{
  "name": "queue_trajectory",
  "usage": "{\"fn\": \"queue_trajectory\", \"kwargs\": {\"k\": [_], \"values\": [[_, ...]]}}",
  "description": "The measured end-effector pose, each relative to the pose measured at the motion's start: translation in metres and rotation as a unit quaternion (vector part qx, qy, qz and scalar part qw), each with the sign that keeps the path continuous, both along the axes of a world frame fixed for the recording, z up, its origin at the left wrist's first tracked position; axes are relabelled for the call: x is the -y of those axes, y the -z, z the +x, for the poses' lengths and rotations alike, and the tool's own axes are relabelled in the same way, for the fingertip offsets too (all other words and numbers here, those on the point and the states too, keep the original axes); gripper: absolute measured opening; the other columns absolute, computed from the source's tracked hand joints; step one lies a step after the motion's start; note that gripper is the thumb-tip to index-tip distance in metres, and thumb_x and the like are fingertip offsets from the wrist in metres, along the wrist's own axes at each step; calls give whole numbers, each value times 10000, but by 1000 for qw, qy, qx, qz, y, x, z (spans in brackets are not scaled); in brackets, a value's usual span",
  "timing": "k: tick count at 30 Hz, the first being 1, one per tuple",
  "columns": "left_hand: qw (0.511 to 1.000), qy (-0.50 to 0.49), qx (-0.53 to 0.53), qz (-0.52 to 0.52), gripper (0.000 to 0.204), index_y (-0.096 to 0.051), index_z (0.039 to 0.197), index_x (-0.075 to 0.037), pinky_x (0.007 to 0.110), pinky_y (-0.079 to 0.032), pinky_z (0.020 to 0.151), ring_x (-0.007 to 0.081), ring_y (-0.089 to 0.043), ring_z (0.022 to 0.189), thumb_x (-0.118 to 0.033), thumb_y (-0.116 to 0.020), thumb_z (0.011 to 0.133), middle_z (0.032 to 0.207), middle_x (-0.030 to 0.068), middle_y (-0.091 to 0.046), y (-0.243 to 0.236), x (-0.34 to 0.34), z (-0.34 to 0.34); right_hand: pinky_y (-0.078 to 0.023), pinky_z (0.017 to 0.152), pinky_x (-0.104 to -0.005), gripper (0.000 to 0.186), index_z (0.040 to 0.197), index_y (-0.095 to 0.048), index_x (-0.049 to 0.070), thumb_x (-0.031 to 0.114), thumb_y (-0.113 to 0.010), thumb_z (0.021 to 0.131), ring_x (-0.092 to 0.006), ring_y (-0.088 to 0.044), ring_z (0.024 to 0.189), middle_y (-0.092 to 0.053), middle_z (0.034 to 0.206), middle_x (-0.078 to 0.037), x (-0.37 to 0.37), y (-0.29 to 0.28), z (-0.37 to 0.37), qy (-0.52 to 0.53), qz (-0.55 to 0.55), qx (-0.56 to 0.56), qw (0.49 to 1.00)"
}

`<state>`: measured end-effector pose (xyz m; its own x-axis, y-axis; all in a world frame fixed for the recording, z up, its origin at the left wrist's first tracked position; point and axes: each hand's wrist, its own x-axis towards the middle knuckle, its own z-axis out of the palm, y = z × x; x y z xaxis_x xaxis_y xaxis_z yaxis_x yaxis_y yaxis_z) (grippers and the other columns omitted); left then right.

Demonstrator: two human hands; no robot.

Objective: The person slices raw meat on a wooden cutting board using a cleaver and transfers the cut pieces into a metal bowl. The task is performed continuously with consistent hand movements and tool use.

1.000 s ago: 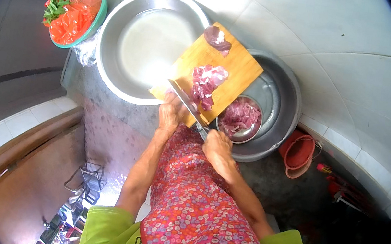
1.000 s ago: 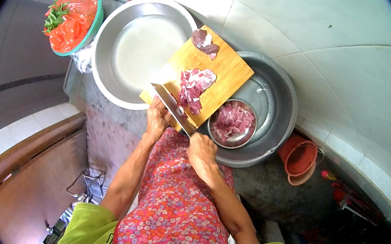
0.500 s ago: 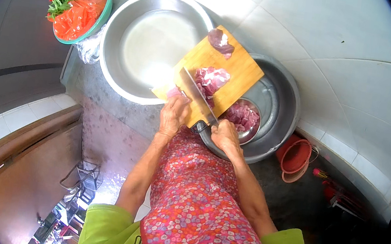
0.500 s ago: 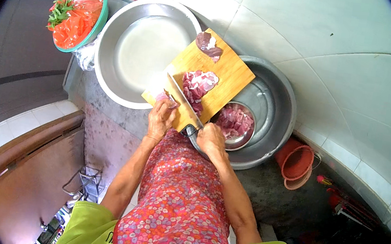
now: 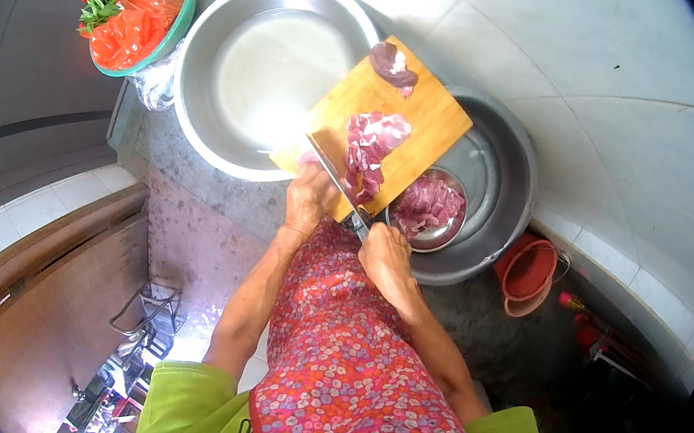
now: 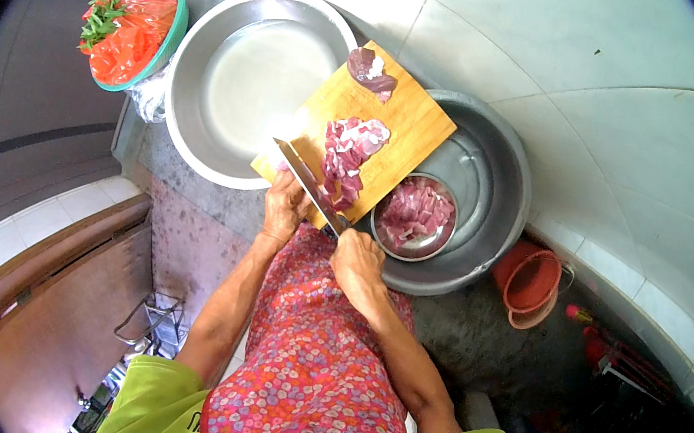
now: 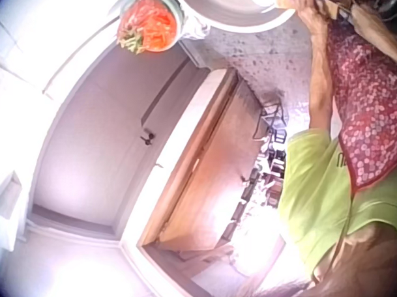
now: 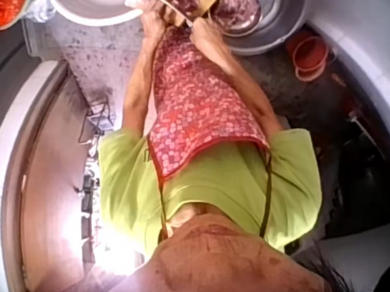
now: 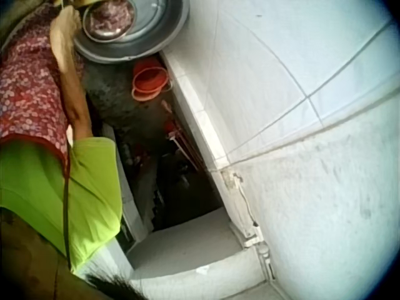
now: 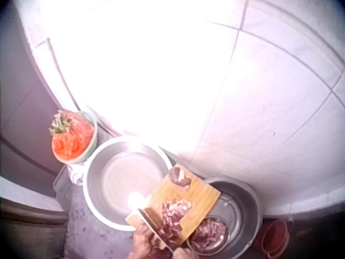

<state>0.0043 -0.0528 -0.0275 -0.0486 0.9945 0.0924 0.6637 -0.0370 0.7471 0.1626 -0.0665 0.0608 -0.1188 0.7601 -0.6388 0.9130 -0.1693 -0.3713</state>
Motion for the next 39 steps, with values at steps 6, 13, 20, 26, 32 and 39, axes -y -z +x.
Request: {"fn": "queue_trajectory", "kwargs": {"k": [6,13,20,26,32,39], "values": [[999,-7,34,-32,231,-651,911,-39,389,-459,817,330,-561,912,-28,-687,683,944,120,-616,0,0,-2,-473,811,-468,147,855,-638,-6,89,-590,753,-411,-605,915,-629,931,-257,-27,9,-34,33,-38,-24,998],[1000,-12,14,7,198,-634,897,-36,399,-471,752,331,-568,860,-38,-668,702,928,127,-607,4,1,0,-491,792,-467,166,887,-650,-13,61,-623,740,-399,-626,884,-641,898,-249,-16,-2,-18,10,-89,5,996],[998,-17,56,7,157,-637,874,-17,385,-481,736,310,-585,812,-19,-645,717,864,137,-610,1,1,-4,-504,768,-437,270,844,-653,-53,206,-620,777,-397,-632,867,-629,863,-281,-68,35,-16,38,-78,-48,995],[988,-152,8,39,213,-645,926,-29,385,-481,779,315,-580,871,-9,-659,714,946,122,-612,-20,-3,-10,-493,712,-469,218,804,-634,-80,130,-586,769,-426,-617,806,-605,796,-302,-59,2,5,92,-5,-61,994],[997,-75,-30,9,249,-630,950,-32,391,-490,765,316,-555,947,-11,-667,705,1042,123,-576,-8,-4,-11,-491,680,-482,120,756,-633,4,99,-560,770,-406,-629,721,-632,727,-229,-24,-8,-4,-29,54,-27,998],[996,-2,-62,61,336,-591,1021,-16,408,-473,790,333,-540,947,-29,-667,694,1017,122,-568,-6,-13,-18,-479,673,-477,109,757,-605,31,105,-529,783,-393,-615,711,-628,718,-188,-12,-6,11,-84,94,7,992]]}}
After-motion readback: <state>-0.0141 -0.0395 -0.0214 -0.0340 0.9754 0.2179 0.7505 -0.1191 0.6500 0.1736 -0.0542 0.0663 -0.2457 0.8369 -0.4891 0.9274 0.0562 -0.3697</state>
